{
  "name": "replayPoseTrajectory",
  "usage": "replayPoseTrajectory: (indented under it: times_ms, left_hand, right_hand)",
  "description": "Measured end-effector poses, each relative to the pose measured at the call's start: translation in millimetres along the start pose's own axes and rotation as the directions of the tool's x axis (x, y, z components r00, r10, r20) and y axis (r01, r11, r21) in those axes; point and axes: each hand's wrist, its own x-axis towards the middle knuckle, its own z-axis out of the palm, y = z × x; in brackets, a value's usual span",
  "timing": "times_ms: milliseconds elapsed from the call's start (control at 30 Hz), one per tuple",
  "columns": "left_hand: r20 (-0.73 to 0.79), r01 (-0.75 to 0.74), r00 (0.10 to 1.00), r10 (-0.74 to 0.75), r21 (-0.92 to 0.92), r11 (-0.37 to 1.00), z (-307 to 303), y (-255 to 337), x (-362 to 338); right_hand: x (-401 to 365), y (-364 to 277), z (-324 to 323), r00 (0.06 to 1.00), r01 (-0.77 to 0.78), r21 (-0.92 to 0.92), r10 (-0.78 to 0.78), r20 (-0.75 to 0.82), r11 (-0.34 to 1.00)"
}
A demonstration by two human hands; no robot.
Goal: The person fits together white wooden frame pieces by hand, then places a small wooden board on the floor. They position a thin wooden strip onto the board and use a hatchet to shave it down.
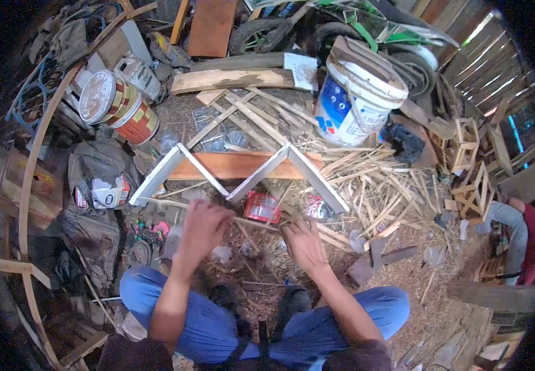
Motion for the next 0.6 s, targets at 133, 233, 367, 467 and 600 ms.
replayPoseTrajectory:
  times_ms: [133, 233, 367, 467, 600]
  left_hand:
    - [-0.214, 0.067, 0.976, -0.039, 0.125, 0.990, -11.4, -5.7, -15.1]
    - [-0.262, 0.083, 0.963, -0.057, 0.087, 0.993, -23.7, -6.8, -15.4]
    - [-0.455, 0.060, 0.890, 0.015, 0.149, 0.987, -32.9, -8.7, -12.1]
    - [-0.458, -0.003, 0.887, 0.064, 0.131, 0.991, -18.7, 0.0, -4.0]
    - [-0.381, -0.085, 0.923, 0.054, -0.064, 0.994, 2.7, 10.8, 5.8]
  right_hand:
    - [16.9, -20.4, 4.6, 0.998, -0.022, 0.086, 0.026, -0.049, 0.996]
    - [34.5, -24.7, -14.6, 0.987, 0.028, 0.222, 0.008, -0.162, 0.975]
    - [45.4, -27.5, -36.5, 0.942, 0.080, 0.259, 0.012, -0.335, 0.963]
    - [37.2, -16.7, -42.6, 0.935, 0.038, 0.252, 0.055, -0.351, 0.967]
    - [31.1, -0.9, -42.4, 0.879, 0.031, 0.173, 0.055, -0.473, 0.985]
